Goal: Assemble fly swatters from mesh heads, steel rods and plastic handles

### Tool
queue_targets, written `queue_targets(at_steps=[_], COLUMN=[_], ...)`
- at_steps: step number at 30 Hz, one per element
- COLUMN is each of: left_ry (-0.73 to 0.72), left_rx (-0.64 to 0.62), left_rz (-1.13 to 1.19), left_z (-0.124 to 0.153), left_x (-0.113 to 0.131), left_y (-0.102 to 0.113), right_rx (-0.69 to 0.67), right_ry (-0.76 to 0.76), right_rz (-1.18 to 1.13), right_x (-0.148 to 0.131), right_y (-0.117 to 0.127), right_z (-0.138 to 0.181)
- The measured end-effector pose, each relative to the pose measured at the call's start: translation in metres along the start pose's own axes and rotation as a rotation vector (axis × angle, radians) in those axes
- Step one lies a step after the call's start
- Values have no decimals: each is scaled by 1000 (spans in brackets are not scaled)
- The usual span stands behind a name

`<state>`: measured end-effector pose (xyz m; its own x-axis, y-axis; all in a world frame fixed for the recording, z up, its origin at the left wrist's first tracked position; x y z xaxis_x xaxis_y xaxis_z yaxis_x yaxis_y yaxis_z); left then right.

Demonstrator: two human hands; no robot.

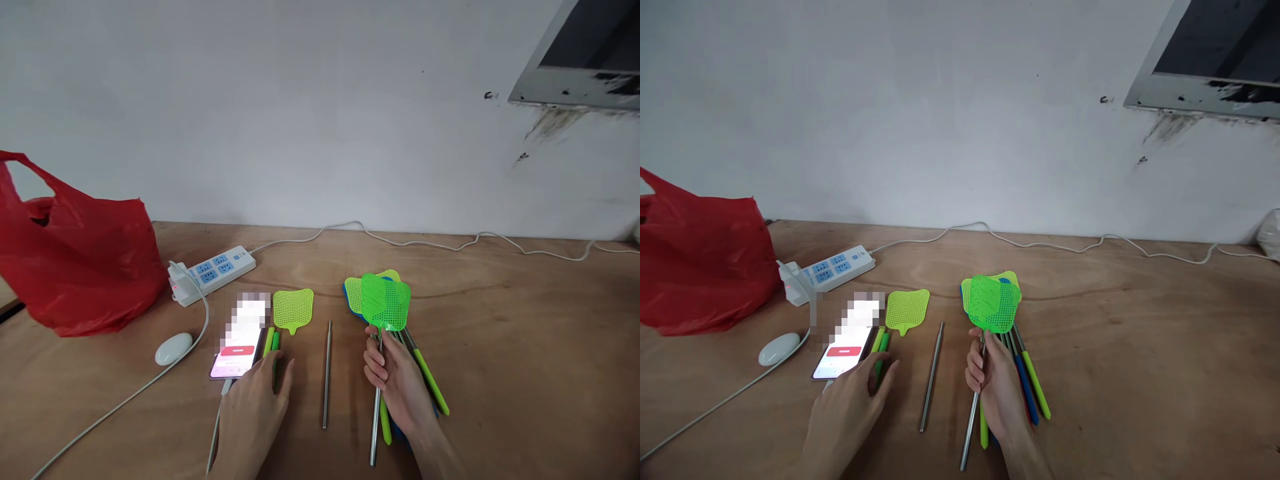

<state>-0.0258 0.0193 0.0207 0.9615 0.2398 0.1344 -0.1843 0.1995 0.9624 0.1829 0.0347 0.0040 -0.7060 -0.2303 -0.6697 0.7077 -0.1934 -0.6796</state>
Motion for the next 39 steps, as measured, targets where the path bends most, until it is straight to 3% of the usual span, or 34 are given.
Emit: queue_targets(at_steps=[8, 15, 21, 27, 30, 34, 39], left_ry=[-116, -311, -365, -431, -493, -522, -527], left_rx=[130, 293, 363, 344, 259, 111, 65], left_rz=[46, 300, 385, 537, 619, 708, 764], left_z=[2, 13, 9, 11, 20, 35, 48], left_x=[-9, -18, -16, -10, -2, 10, 25], left_y=[-10, -28, -34, -24, -22, -31, -45], right_rx=[-78, -120, -119, -48, 4, 71, 88], right_ry=[-34, -87, -91, -26, 52, 168, 214], right_rz=[-10, -73, -118, -99, -121, -150, -83], right_x=[7, 10, 11, 10, 12, 17, 22], right_y=[3, 3, 0, -4, -2, 3, -4], right_z=[5, 7, 8, 6, 3, 0, 2])
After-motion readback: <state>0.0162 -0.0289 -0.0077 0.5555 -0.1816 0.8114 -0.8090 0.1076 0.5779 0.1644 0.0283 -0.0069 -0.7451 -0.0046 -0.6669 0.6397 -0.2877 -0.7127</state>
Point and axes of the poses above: each hand's wrist, its own z-axis away from the middle knuckle, its own y-axis out of the back of the hand, x = y × z, the point moved 2 cm from there along -z, towards the middle knuckle, and after that the axes turned 2 degrees about -x, right-handed, at the moved point
